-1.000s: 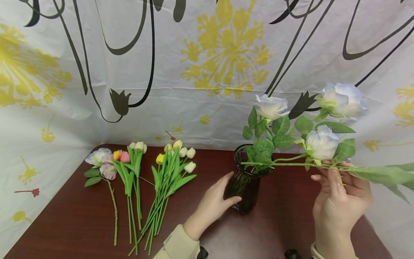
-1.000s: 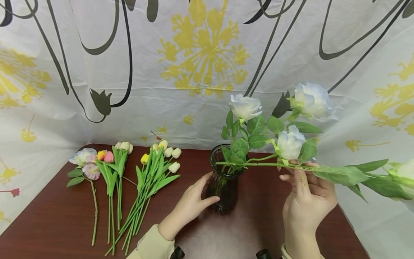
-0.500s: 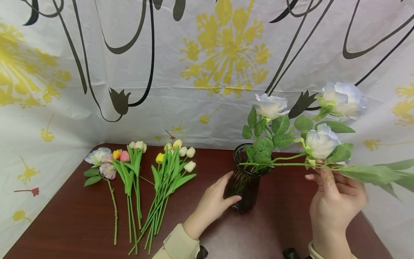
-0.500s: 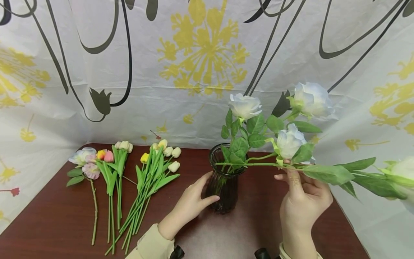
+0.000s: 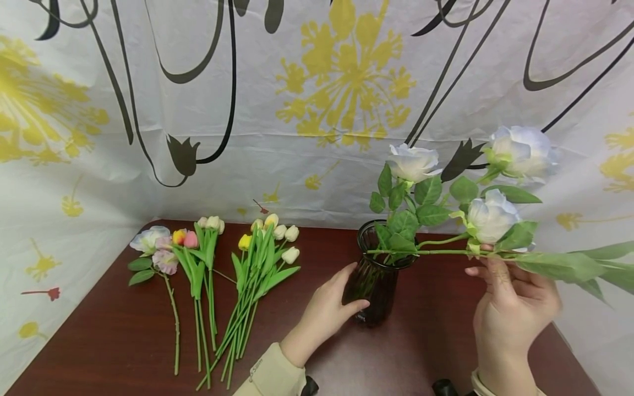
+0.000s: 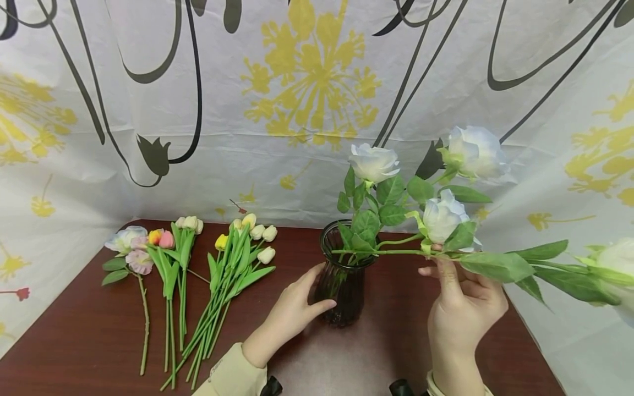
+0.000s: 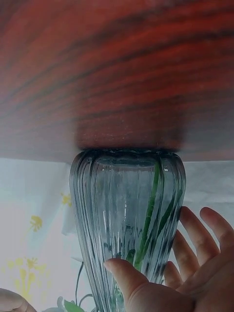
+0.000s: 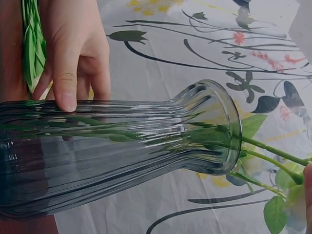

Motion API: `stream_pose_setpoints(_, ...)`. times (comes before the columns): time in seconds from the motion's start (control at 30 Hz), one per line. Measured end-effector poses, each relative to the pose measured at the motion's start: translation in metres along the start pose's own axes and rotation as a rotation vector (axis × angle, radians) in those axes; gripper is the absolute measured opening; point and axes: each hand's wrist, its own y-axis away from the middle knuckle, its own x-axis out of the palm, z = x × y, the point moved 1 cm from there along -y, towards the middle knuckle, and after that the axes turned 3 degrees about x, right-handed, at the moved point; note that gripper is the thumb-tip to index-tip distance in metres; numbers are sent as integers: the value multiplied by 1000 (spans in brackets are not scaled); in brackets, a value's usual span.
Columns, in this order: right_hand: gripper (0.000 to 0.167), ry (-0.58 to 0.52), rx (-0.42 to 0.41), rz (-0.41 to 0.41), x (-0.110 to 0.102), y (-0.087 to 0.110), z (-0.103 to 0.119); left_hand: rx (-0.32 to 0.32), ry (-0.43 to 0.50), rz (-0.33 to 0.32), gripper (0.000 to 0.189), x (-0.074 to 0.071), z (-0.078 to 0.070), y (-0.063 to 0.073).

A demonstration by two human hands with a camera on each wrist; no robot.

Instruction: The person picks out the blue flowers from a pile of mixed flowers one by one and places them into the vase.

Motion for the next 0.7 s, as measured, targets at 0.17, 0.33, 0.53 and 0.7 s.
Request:
stream_pose_setpoints(0.17, 20, 30, -7, 32, 1, 3, -1, -6, -6, 0, 76, 0, 0, 0)
stream_pose_setpoints(0.33, 24, 40, 11, 37, 1, 6, -3, -18, -7, -2, 76, 1, 0, -1)
stream_pose_setpoints(0.53, 25, 49, 30, 51, 0, 8, -5, -29, -7, 2, 76, 2, -1, -1)
stream_pose_setpoints(0.7, 26, 103, 35, 106, -2, 11, -7, -24, -17, -7, 76, 1, -2, -1)
